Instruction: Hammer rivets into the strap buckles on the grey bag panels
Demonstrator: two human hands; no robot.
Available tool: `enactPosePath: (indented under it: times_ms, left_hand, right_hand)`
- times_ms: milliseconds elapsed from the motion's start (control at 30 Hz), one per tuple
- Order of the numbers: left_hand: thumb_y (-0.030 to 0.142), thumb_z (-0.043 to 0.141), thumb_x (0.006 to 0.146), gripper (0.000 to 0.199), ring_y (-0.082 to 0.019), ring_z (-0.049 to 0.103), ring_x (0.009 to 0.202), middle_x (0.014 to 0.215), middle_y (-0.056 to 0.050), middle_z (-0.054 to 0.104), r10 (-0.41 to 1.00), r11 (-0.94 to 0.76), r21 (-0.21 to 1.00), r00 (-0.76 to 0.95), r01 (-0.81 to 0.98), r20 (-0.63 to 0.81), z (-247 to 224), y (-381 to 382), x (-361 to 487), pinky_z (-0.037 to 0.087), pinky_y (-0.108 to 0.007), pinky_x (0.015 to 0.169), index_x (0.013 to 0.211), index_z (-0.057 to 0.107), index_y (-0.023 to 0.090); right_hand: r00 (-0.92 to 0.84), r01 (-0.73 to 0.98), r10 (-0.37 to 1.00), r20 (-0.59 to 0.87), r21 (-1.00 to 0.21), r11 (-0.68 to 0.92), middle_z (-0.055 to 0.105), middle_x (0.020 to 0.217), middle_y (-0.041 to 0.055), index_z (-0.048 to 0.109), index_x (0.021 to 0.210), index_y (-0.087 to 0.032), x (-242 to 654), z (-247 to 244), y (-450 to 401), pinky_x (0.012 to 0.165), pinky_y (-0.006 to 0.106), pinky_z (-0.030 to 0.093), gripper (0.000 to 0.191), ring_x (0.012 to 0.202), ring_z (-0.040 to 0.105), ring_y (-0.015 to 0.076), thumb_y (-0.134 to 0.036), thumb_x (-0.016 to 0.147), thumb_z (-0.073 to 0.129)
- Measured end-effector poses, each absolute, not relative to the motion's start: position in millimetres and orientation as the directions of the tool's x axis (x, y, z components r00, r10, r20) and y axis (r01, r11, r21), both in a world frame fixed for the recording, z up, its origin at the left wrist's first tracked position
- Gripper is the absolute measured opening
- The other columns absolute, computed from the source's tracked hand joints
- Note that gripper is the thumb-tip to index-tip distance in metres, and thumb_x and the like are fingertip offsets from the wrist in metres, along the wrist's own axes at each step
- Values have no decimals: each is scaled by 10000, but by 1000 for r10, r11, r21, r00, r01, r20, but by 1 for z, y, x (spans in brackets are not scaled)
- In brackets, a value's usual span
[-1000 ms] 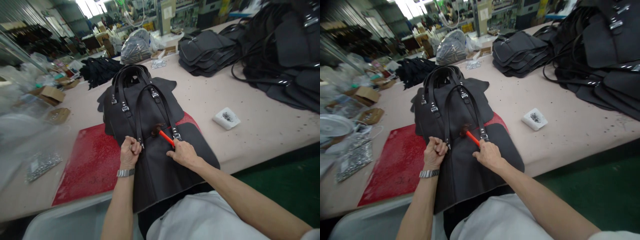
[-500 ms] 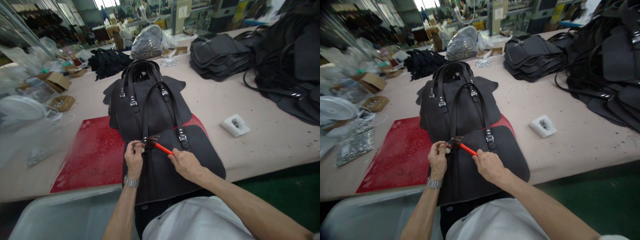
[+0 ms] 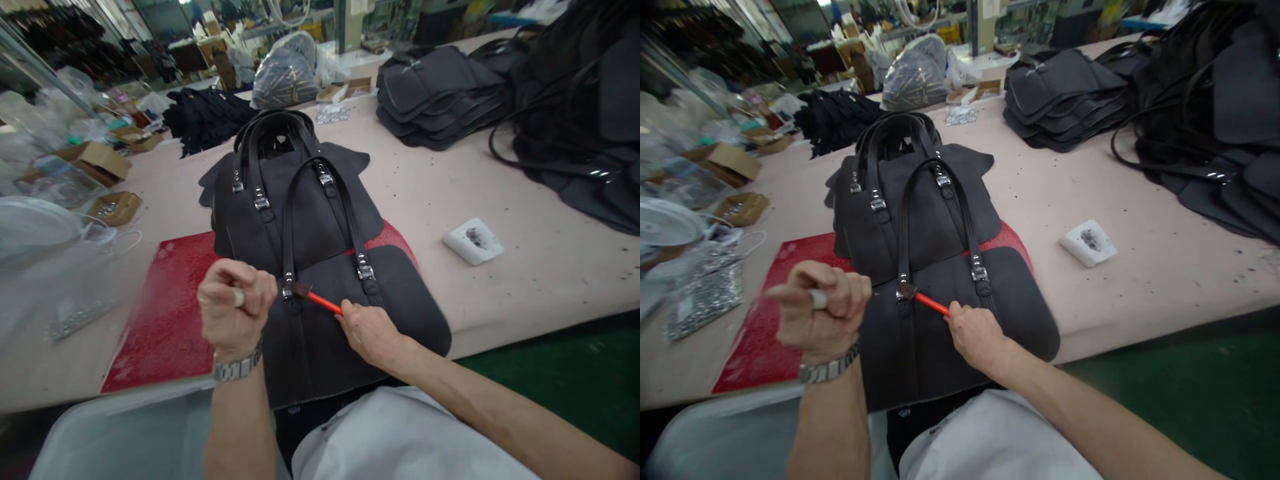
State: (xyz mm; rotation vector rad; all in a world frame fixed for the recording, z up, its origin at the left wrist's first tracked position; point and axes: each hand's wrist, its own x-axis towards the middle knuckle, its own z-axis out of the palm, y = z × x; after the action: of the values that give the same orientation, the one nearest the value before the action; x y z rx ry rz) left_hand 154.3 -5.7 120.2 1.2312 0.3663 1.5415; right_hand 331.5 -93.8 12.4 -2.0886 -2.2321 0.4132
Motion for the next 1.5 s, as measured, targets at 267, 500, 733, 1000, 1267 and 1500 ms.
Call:
enactPosePath:
  times_ms: [267,500,733,1000,1267,1500]
  left_hand:
    - [254,810,699,378,-174,620,918,999,-69,621,981,-13,865,159,-501,107,89,0,138,537,-302,842,1033,662,158]
    - [354,774,775,436,-228,703,873,960,-96,703,956,111,929,294,-354,-3,31,-21,222,571,-428,861,1097,567,146]
    - [397,707,839,411,-217,711,877,994,-109,710,920,-44,973,369,-226,128,0,-6,285,592,-414,831,1112,516,155]
    - [407,653,881,349,-195,709,848,958,-85,708,935,-103,981,321,-167,153,-15,-2,284,580,-386,851,1090,497,175]
    - [330,668,871,222,-174,688,826,921,-48,707,826,-549,798,306,250,472,-11,-20,288,543,-279,789,1024,588,189]
    - [292,630,889,189,-180,693,885,967,-48,726,748,-605,778,456,171,482,-11,-17,291,542,-284,829,1047,628,190]
  right_hand:
    - [89,811,995,-49,-577,-100,629,718,20,543,837,-199,380,24,-101,624,255,334,317,661,583,157,-418,1008,390]
    - [438,684,895,-83,-616,-392,640,819,49,573,863,-171,446,19,-106,660,245,356,264,749,574,160,-396,961,475]
    - [492,579,860,-133,-688,-438,648,843,65,591,868,-157,460,11,-105,630,244,376,302,753,585,164,-414,953,455]
    - [480,562,867,-131,-714,-419,635,830,65,588,834,-165,460,10,-104,657,262,365,278,749,569,169,-406,934,491]
    - [433,535,895,-102,-770,-347,562,698,18,511,713,-185,462,9,-106,609,258,323,336,648,498,136,-389,969,436]
    - [267,720,927,264,-694,-9,429,591,-38,445,774,-205,473,92,-146,548,279,223,355,532,368,117,-449,1011,344]
